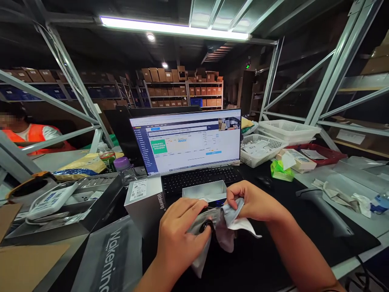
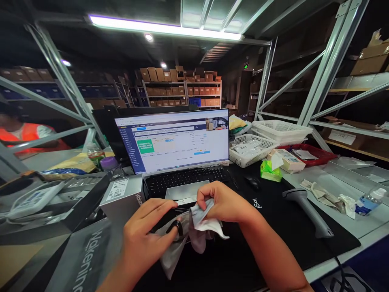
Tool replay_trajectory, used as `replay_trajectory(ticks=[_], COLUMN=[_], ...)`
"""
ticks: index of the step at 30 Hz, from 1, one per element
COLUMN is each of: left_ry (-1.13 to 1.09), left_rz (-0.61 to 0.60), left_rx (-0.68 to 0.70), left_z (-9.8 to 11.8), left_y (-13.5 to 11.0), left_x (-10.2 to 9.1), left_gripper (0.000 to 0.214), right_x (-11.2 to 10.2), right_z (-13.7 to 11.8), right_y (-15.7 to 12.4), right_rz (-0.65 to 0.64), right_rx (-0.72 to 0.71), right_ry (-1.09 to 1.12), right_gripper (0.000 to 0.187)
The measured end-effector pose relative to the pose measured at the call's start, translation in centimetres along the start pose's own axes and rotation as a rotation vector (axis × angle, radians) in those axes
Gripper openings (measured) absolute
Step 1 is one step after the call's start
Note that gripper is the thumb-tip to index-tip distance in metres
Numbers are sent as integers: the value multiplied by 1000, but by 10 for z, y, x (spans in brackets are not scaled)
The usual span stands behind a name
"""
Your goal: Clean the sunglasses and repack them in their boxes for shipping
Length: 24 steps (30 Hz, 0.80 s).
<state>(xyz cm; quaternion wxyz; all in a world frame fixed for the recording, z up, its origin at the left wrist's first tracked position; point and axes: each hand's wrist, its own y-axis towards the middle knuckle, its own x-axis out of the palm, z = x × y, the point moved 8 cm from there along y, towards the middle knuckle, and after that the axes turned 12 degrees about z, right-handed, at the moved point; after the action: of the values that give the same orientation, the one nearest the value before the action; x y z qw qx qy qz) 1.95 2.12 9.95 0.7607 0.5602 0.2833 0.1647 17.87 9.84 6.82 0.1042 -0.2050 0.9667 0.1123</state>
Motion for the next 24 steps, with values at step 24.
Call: replay_trajectory(ticks=[24], left_ry=[12], left_rz=[-6], left_rx=[-11], left_z=[-7], left_y=[9], left_x=[-15], left_gripper=[32], right_x=[0], right_z=[-13], right_y=[0], right_rz=[26], right_rx=[-136], right_ry=[162], right_gripper=[27])
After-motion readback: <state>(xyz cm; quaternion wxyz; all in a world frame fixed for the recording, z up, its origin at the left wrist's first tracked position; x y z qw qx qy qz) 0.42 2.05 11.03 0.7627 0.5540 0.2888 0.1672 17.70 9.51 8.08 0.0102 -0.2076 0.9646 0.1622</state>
